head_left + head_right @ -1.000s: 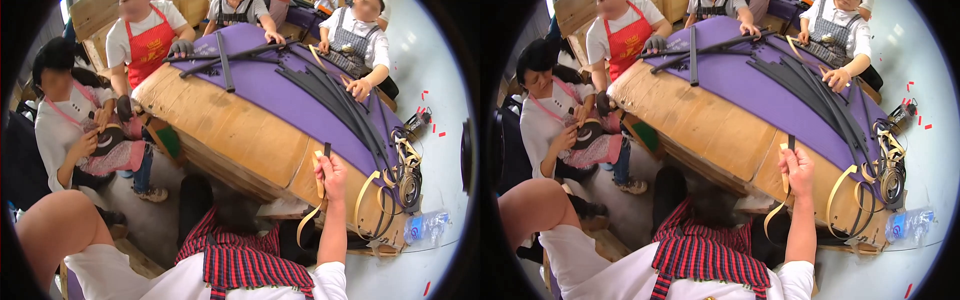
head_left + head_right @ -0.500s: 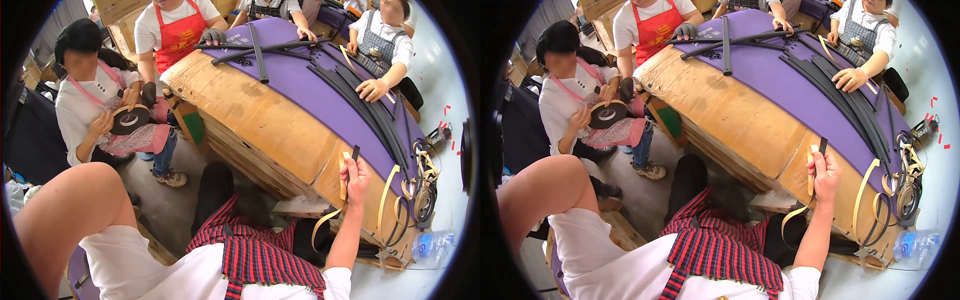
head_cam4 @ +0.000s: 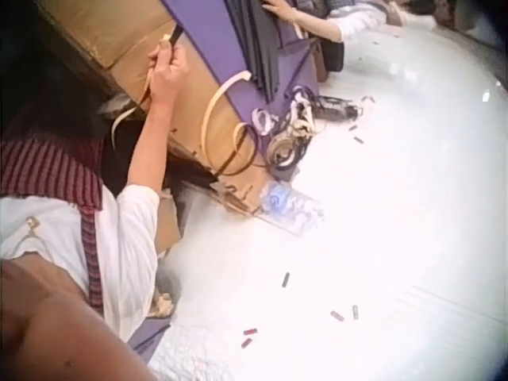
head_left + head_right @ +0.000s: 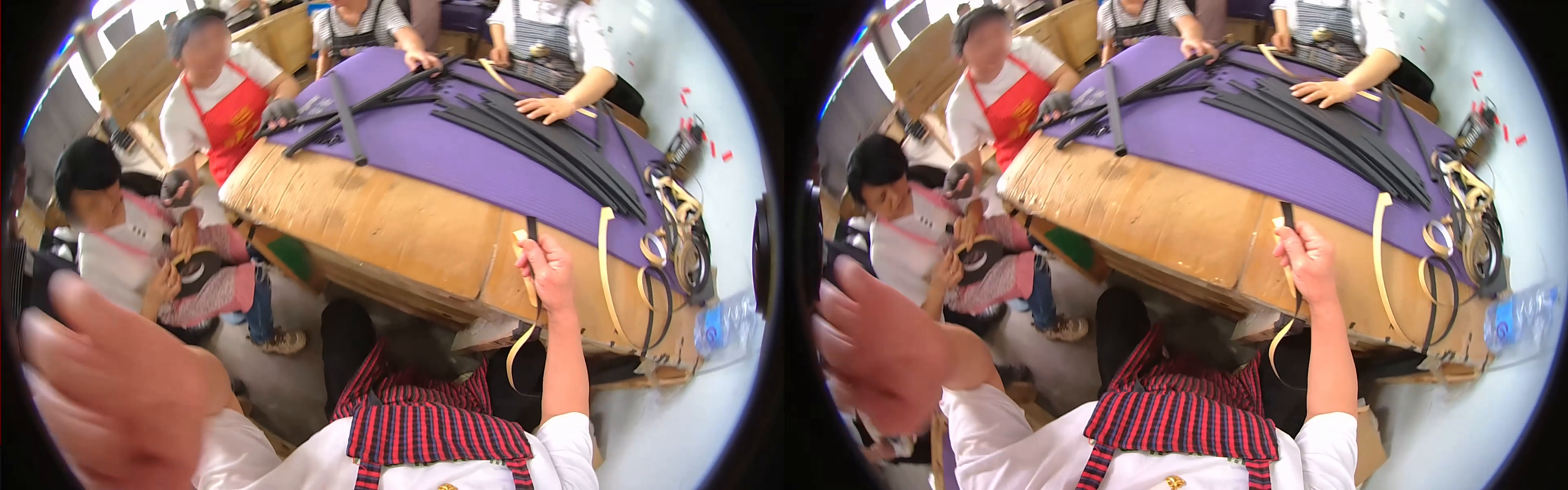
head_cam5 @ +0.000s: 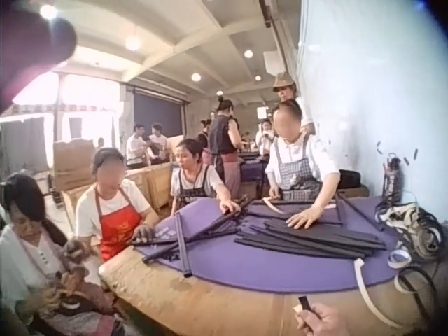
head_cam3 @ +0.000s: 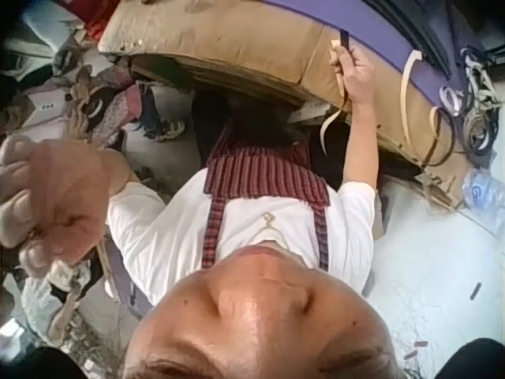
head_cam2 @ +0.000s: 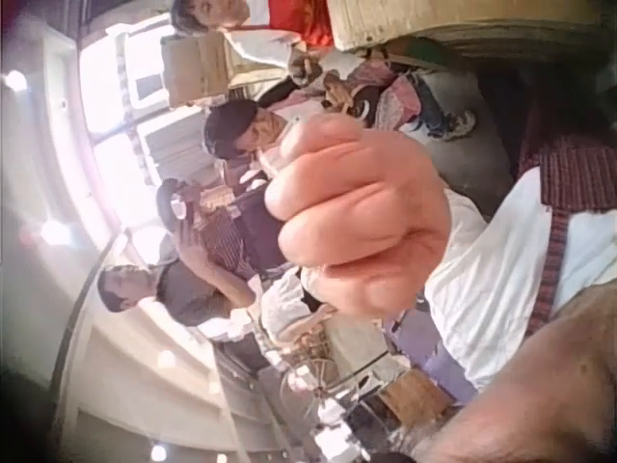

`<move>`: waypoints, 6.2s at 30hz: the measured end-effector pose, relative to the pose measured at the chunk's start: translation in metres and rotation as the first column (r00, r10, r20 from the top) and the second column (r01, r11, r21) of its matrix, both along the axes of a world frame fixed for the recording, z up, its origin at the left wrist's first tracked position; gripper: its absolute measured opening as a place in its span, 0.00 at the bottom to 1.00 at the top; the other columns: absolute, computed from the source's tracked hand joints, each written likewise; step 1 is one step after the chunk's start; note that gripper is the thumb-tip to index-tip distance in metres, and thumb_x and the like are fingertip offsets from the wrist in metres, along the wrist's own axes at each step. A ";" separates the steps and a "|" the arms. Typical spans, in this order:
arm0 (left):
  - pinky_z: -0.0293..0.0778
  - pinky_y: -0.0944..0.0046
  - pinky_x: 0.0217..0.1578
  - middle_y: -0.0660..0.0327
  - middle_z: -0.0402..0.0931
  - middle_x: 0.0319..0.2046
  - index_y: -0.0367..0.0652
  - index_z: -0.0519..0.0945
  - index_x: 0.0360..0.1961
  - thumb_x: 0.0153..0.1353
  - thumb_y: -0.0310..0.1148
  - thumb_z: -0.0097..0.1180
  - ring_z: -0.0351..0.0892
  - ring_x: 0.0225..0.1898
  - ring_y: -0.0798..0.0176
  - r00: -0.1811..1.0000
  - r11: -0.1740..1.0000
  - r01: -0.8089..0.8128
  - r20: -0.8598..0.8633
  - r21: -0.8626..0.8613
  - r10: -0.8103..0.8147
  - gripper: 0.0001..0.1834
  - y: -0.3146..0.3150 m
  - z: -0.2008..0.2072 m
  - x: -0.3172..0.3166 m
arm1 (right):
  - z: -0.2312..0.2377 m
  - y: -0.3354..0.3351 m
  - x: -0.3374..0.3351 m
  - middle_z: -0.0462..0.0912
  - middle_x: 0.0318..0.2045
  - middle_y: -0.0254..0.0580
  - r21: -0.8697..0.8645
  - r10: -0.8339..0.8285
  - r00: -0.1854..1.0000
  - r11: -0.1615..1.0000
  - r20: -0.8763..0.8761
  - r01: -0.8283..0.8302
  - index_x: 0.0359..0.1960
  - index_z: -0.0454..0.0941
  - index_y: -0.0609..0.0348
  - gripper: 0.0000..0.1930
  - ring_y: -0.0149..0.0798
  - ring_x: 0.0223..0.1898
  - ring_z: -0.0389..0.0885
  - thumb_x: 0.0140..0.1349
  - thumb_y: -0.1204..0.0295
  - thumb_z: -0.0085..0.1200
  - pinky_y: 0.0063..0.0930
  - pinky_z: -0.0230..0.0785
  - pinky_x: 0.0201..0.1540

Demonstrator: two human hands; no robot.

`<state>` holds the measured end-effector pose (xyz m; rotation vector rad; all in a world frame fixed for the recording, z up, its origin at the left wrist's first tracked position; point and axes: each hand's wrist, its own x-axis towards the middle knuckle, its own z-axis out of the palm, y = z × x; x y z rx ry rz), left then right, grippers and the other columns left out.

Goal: Assembling long black poles by attaching end caps and applying yellow adhesive tape at a factory workbench.

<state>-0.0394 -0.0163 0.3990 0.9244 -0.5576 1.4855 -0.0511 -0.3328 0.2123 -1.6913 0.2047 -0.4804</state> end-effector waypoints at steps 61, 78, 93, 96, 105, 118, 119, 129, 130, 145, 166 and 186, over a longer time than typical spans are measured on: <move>0.70 0.60 0.29 0.56 0.71 0.31 0.40 0.72 0.37 0.47 0.22 0.50 0.73 0.30 0.51 0.924 0.479 0.378 -0.360 0.792 -0.133 0.13 -0.120 -0.107 0.107 | 0.002 -0.024 -0.011 0.75 0.19 0.35 0.339 0.028 0.998 0.939 0.065 -0.049 0.34 0.74 0.64 0.11 0.26 0.19 0.71 0.62 0.67 0.45 0.16 0.64 0.23; 0.69 0.56 0.39 0.54 0.73 0.32 0.42 0.71 0.36 0.48 0.29 0.47 0.72 0.38 0.52 0.705 0.340 0.574 -0.661 0.745 0.257 0.12 -0.142 -0.201 0.161 | -0.005 -0.030 0.119 0.66 0.13 0.28 0.079 0.077 0.993 0.993 0.084 -0.084 0.29 0.71 0.59 0.07 0.17 0.09 0.57 0.62 0.70 0.42 0.11 0.45 0.10; 0.66 0.57 0.40 0.56 0.69 0.31 0.42 0.72 0.32 0.49 0.30 0.46 0.71 0.38 0.54 0.774 0.293 0.472 -0.549 0.832 0.316 0.08 -0.144 -0.197 0.153 | 0.007 -0.018 0.107 0.70 0.17 0.29 0.085 0.120 0.992 0.989 -0.038 -0.117 0.34 0.71 0.58 0.06 0.19 0.14 0.64 0.62 0.72 0.42 0.11 0.55 0.14; 0.66 0.57 0.39 0.56 0.69 0.30 0.42 0.72 0.30 0.50 0.30 0.46 0.71 0.38 0.54 0.777 0.280 0.466 -0.540 0.839 0.325 0.07 -0.143 -0.197 0.153 | 0.008 -0.021 0.108 0.72 0.21 0.32 0.287 0.125 0.992 0.952 -0.030 -0.111 0.36 0.71 0.57 0.05 0.22 0.18 0.67 0.60 0.75 0.42 0.12 0.59 0.17; 0.67 0.58 0.36 0.56 0.70 0.28 0.40 0.72 0.24 0.48 0.30 0.48 0.71 0.34 0.54 0.766 0.342 0.477 -0.574 0.809 0.289 0.05 -0.143 -0.197 0.155 | 0.005 -0.038 0.110 0.73 0.25 0.33 0.371 0.187 0.982 0.911 0.018 -0.180 0.39 0.71 0.56 0.09 0.21 0.20 0.67 0.58 0.80 0.42 0.11 0.58 0.16; 0.71 0.65 0.25 0.59 0.74 0.18 0.35 0.75 0.28 0.42 0.33 0.59 0.75 0.23 0.65 0.045 0.152 0.988 -0.970 0.009 -0.241 0.14 -0.231 -0.182 0.124 | 0.009 -0.060 0.111 0.71 0.29 0.33 0.520 0.087 0.972 0.832 0.220 -0.192 0.45 0.68 0.61 0.11 0.21 0.25 0.63 0.61 0.76 0.41 0.11 0.57 0.25; 0.70 0.64 0.23 0.59 0.74 0.17 0.36 0.75 0.25 0.41 0.31 0.58 0.74 0.21 0.65 0.101 0.088 0.993 -0.960 0.080 -0.261 0.11 -0.239 -0.190 0.128 | 0.009 -0.066 0.111 0.70 0.28 0.31 0.490 0.113 0.965 0.844 0.237 -0.219 0.44 0.69 0.61 0.10 0.21 0.25 0.63 0.62 0.75 0.41 0.12 0.57 0.24; 0.71 0.60 0.25 0.58 0.77 0.19 0.43 0.80 0.21 0.29 0.32 0.58 0.76 0.23 0.57 0.424 0.105 0.906 -0.871 0.411 -0.248 0.12 -0.250 -0.216 0.127 | 0.020 -0.079 0.105 0.69 0.25 0.36 0.566 0.080 0.962 0.795 0.261 -0.219 0.42 0.69 0.65 0.14 0.27 0.22 0.62 0.62 0.66 0.44 0.17 0.57 0.22; 0.71 0.60 0.25 0.58 0.77 0.19 0.43 0.80 0.21 0.30 0.32 0.58 0.76 0.23 0.56 0.426 0.118 0.904 -0.854 0.410 -0.298 0.11 -0.252 -0.216 0.123 | 0.022 -0.080 0.104 0.68 0.25 0.35 0.536 0.083 0.964 0.817 0.254 -0.211 0.42 0.69 0.66 0.14 0.26 0.21 0.61 0.62 0.66 0.43 0.16 0.56 0.21; 0.67 0.54 0.23 0.57 0.68 0.19 0.43 0.69 0.12 0.38 0.31 0.53 0.71 0.24 0.51 0.861 0.617 0.260 -0.468 0.743 0.201 0.07 -0.112 -0.230 0.189 | 0.024 -0.061 0.104 0.69 0.22 0.30 0.429 0.188 0.982 0.884 0.033 -0.184 0.36 0.68 0.57 0.12 0.25 0.18 0.63 0.63 0.61 0.41 0.16 0.57 0.17; 0.68 0.60 0.23 0.60 0.67 0.18 0.45 0.68 0.13 0.43 0.33 0.52 0.71 0.22 0.57 0.910 0.655 0.169 -0.371 0.737 0.184 0.09 -0.085 -0.223 0.182 | -0.005 -0.006 0.118 0.64 0.15 0.24 -0.004 0.041 0.992 0.999 -0.119 -0.042 0.32 0.70 0.54 0.05 0.17 0.11 0.57 0.61 0.68 0.45 0.10 0.46 0.11; 0.69 0.60 0.27 0.61 0.68 0.22 0.45 0.74 0.23 0.46 0.30 0.51 0.71 0.28 0.57 0.858 0.512 0.265 -0.442 0.817 0.261 0.02 -0.092 -0.211 0.176 | 0.013 0.002 0.098 0.70 0.16 0.29 -0.045 0.256 0.957 0.963 -0.136 -0.264 0.31 0.73 0.60 0.10 0.18 0.14 0.63 0.62 0.67 0.44 0.10 0.54 0.14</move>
